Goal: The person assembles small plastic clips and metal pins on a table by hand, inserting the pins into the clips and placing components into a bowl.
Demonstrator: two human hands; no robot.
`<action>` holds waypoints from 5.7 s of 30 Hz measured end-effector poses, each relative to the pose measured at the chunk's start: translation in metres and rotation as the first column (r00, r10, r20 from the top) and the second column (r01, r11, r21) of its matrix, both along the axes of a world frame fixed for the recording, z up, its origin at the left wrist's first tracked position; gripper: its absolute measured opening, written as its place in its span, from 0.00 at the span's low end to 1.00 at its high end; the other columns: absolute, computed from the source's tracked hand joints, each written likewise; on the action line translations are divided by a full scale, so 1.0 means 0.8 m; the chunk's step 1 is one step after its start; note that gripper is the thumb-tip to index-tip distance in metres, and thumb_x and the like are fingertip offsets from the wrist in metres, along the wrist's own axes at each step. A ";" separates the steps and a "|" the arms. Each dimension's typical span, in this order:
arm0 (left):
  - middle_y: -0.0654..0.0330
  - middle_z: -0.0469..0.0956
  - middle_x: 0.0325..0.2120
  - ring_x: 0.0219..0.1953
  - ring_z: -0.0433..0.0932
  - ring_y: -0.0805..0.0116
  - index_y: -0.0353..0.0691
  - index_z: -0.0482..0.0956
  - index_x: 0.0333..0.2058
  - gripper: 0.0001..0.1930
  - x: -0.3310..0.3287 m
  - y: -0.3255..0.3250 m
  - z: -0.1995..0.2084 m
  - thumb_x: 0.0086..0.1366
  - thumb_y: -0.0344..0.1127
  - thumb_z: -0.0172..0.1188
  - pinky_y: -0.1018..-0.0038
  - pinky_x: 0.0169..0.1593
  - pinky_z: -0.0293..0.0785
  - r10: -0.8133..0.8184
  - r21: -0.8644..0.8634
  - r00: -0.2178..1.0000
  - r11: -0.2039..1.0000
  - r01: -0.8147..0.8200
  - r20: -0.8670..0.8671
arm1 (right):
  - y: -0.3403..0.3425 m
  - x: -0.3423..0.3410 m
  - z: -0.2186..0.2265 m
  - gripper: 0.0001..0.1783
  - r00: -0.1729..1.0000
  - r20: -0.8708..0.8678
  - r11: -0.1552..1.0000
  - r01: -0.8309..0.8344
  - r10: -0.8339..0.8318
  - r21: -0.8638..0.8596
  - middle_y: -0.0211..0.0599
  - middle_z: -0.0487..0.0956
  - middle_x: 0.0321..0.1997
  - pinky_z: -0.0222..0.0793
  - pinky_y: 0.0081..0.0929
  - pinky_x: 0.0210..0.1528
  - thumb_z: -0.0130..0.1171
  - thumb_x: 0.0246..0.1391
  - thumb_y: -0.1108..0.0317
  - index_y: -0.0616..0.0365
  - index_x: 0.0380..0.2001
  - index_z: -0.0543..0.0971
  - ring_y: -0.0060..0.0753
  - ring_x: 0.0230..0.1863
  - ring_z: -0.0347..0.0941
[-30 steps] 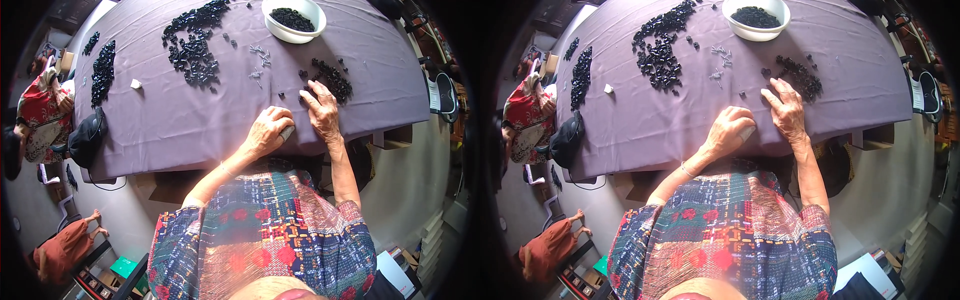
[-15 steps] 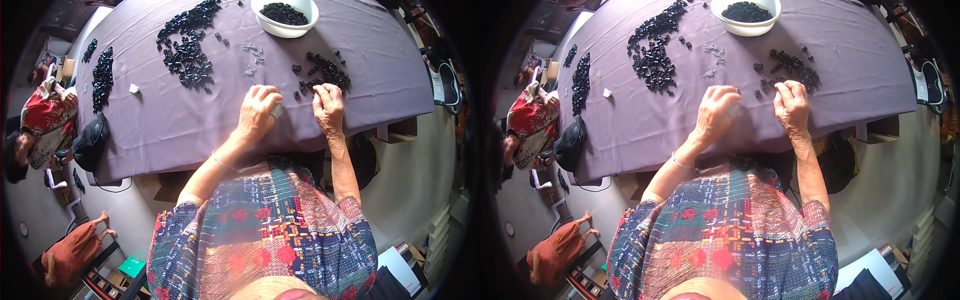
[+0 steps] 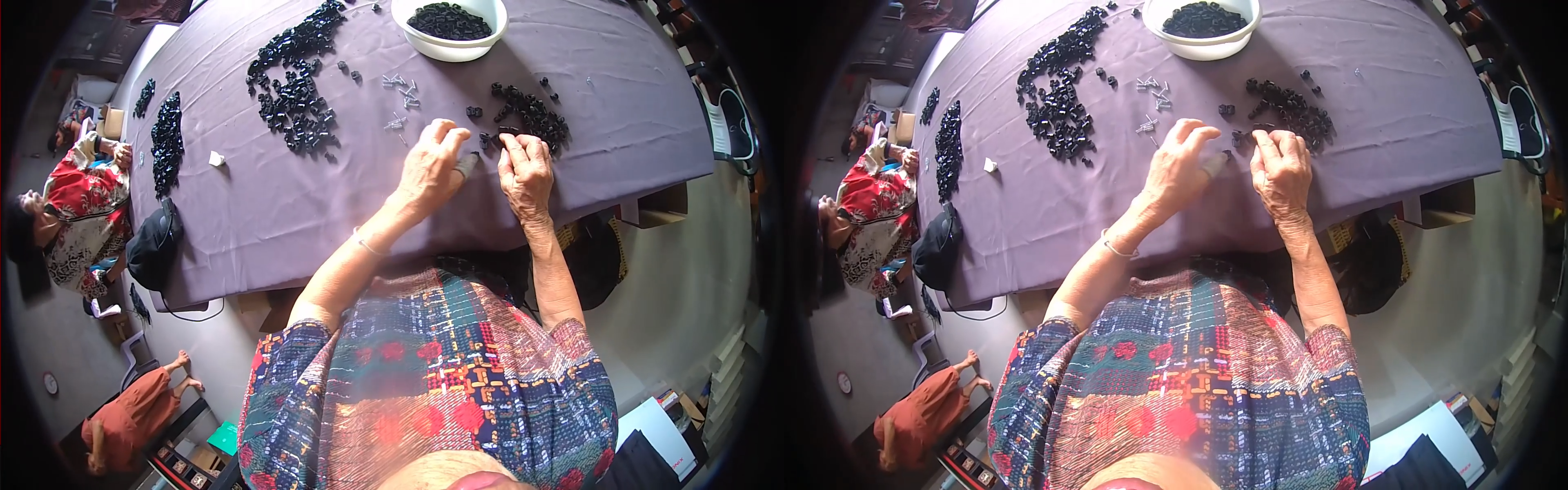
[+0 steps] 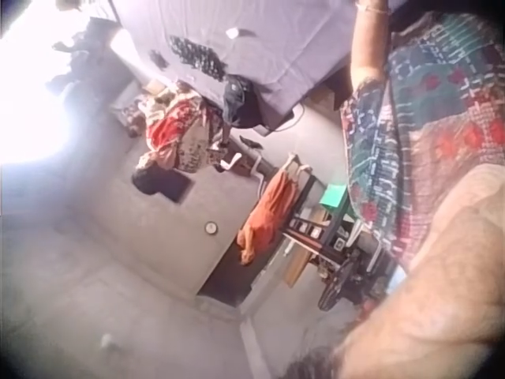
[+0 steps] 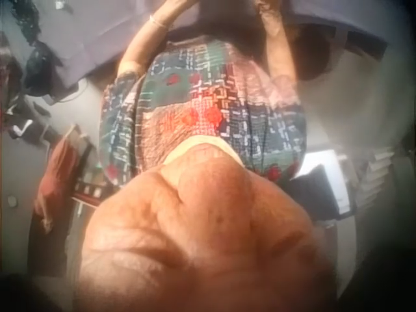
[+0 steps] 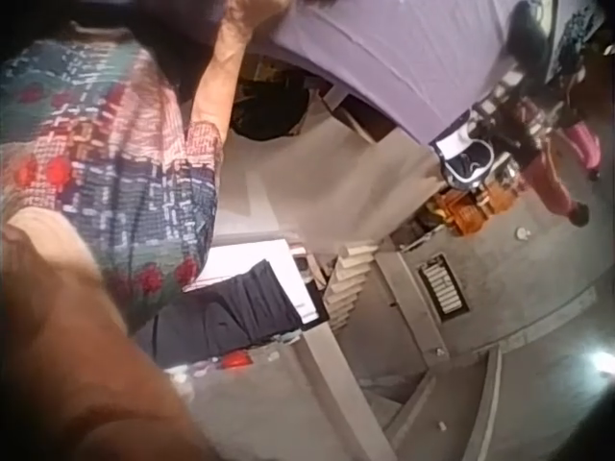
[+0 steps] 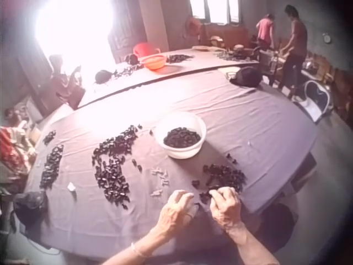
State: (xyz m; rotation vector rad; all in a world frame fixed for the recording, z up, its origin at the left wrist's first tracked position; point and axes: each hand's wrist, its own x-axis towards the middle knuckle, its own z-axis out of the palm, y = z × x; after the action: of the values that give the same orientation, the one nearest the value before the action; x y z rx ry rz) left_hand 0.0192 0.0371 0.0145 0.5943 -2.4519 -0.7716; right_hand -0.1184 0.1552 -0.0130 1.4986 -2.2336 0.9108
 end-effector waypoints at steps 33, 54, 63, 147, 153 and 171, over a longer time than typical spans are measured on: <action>0.56 0.72 0.31 0.34 0.74 0.55 0.41 0.76 0.29 0.03 -0.026 0.013 -0.003 0.54 0.28 0.57 0.64 0.36 0.73 -0.083 -0.152 0.984 0.983 0.107 0.156 | 0.004 -0.004 -0.010 0.13 0.997 0.078 0.996 -0.014 0.021 -0.090 0.40 0.76 0.34 0.72 0.34 0.40 0.59 0.44 0.79 0.60 0.36 0.80 0.42 0.37 0.73; 0.57 0.75 0.34 0.38 0.76 0.55 0.41 0.78 0.29 0.11 -0.017 0.011 -0.014 0.47 0.18 0.57 0.66 0.41 0.75 -0.166 -0.014 0.983 0.986 0.165 -0.081 | 0.013 -0.011 -0.002 0.08 0.917 0.398 0.950 0.111 0.015 -0.292 0.35 0.77 0.32 0.71 0.25 0.35 0.55 0.53 0.78 0.59 0.36 0.80 0.29 0.32 0.74; 0.55 0.76 0.34 0.37 0.77 0.54 0.39 0.81 0.34 0.14 -0.021 0.041 -0.001 0.47 0.19 0.59 0.65 0.41 0.75 -0.247 0.160 0.968 0.955 0.250 -0.037 | 0.014 -0.012 -0.005 0.08 0.930 0.366 0.955 0.091 0.020 -0.283 0.35 0.77 0.31 0.70 0.24 0.34 0.55 0.52 0.78 0.59 0.35 0.80 0.28 0.30 0.73; 0.60 0.80 0.35 0.38 0.78 0.75 0.35 0.77 0.40 0.13 0.136 -0.068 -0.005 0.54 0.20 0.65 0.79 0.44 0.74 0.497 0.770 0.842 0.615 -0.171 -0.210 | 0.015 -0.013 -0.006 0.10 0.955 0.294 0.990 -0.004 0.045 -0.138 0.37 0.78 0.32 0.73 0.30 0.38 0.55 0.47 0.81 0.58 0.33 0.80 0.38 0.34 0.76; 0.60 0.80 0.34 0.38 0.78 0.74 0.34 0.76 0.41 0.15 0.147 -0.070 -0.014 0.54 0.19 0.65 0.78 0.45 0.75 0.539 0.781 0.793 0.609 -0.136 -0.283 | 0.010 -0.010 -0.005 0.09 0.954 0.296 0.995 -0.017 0.045 -0.097 0.37 0.78 0.32 0.72 0.29 0.39 0.55 0.49 0.80 0.60 0.34 0.80 0.37 0.34 0.76; 0.64 0.80 0.31 0.36 0.78 0.78 0.37 0.76 0.40 0.13 0.151 -0.045 -0.021 0.55 0.20 0.64 0.80 0.43 0.75 0.513 0.516 0.818 0.790 -0.331 -0.261 | 0.012 -0.009 -0.005 0.09 0.963 0.270 0.999 -0.003 0.016 -0.049 0.37 0.79 0.34 0.73 0.28 0.41 0.55 0.51 0.80 0.60 0.36 0.79 0.35 0.36 0.77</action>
State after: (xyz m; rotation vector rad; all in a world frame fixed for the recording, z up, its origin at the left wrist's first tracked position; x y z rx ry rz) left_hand 0.1399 0.0009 -0.0023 1.0220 -1.6744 -1.1401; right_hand -0.1254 0.1649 -0.0173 1.4386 -2.3717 1.2293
